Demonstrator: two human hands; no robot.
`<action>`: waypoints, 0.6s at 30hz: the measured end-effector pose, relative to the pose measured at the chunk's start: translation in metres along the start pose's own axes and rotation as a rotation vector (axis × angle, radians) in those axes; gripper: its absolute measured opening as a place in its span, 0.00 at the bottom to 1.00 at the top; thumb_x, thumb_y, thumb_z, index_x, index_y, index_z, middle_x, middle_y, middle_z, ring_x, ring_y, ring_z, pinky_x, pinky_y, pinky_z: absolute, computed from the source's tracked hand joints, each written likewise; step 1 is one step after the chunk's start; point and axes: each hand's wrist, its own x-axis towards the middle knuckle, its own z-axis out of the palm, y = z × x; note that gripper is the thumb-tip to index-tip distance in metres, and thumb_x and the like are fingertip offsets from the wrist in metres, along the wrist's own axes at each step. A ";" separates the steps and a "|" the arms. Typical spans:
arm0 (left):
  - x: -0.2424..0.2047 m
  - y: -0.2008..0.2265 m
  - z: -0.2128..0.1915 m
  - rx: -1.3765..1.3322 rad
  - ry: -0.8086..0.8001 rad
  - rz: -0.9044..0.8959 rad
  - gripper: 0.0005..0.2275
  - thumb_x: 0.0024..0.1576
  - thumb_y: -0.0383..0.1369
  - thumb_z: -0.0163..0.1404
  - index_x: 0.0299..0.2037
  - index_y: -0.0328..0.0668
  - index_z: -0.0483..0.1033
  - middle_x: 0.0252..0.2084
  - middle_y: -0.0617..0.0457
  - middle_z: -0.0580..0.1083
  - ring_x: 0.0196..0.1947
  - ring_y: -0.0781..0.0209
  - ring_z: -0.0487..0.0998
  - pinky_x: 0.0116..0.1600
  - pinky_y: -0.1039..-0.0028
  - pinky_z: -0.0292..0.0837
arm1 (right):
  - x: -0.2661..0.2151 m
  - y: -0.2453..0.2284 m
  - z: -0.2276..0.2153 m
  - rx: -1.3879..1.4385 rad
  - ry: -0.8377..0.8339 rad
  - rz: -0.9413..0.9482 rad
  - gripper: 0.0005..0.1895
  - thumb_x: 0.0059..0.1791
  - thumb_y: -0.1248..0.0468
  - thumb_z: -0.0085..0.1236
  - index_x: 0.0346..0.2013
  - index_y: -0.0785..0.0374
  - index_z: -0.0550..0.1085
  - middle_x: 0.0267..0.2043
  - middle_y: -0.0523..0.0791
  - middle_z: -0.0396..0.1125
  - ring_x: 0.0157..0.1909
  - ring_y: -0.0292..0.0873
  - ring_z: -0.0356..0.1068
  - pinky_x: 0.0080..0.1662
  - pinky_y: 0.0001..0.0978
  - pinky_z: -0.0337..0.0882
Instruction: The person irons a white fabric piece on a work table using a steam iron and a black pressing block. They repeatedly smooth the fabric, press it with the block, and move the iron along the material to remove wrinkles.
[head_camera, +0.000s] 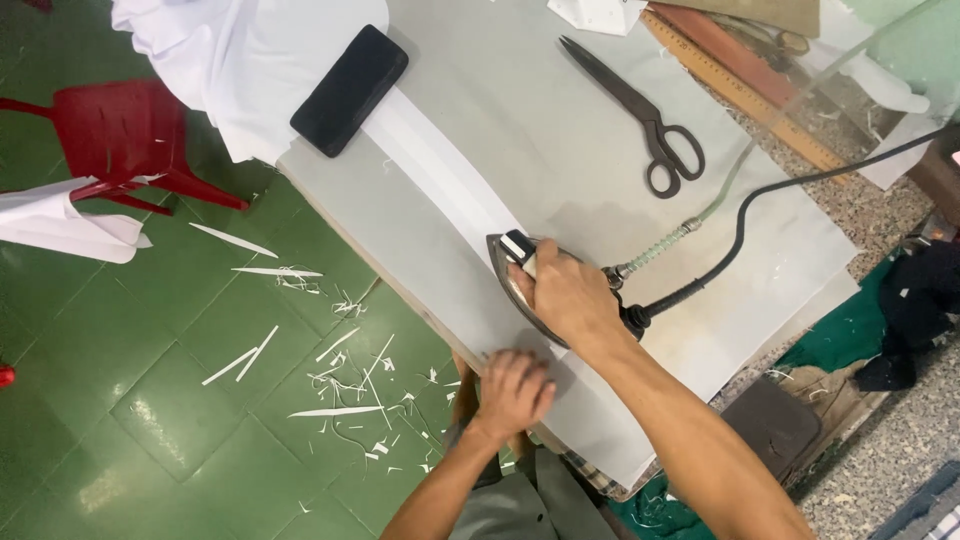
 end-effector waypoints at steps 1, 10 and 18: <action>0.023 0.013 -0.014 -0.050 -0.066 0.110 0.13 0.63 0.43 0.47 0.46 0.41 0.75 0.50 0.45 0.69 0.51 0.44 0.71 0.56 0.54 0.68 | 0.012 0.002 0.010 -0.054 0.140 -0.080 0.26 0.58 0.43 0.41 0.40 0.66 0.66 0.27 0.55 0.71 0.30 0.65 0.73 0.31 0.54 0.71; 0.056 0.035 -0.006 -0.053 -0.370 0.011 0.29 0.69 0.50 0.36 0.57 0.24 0.73 0.63 0.34 0.71 0.66 0.34 0.68 0.72 0.49 0.58 | 0.081 -0.029 0.017 -0.231 0.421 -0.202 0.25 0.59 0.43 0.43 0.33 0.63 0.65 0.15 0.45 0.66 0.15 0.52 0.69 0.17 0.41 0.66; 0.051 0.034 -0.001 0.049 -0.703 -0.047 0.36 0.68 0.55 0.23 0.69 0.26 0.63 0.74 0.35 0.59 0.77 0.40 0.52 0.79 0.53 0.39 | 0.102 -0.051 0.002 -0.194 0.414 -0.237 0.25 0.60 0.45 0.44 0.32 0.64 0.65 0.16 0.45 0.64 0.14 0.51 0.68 0.15 0.41 0.65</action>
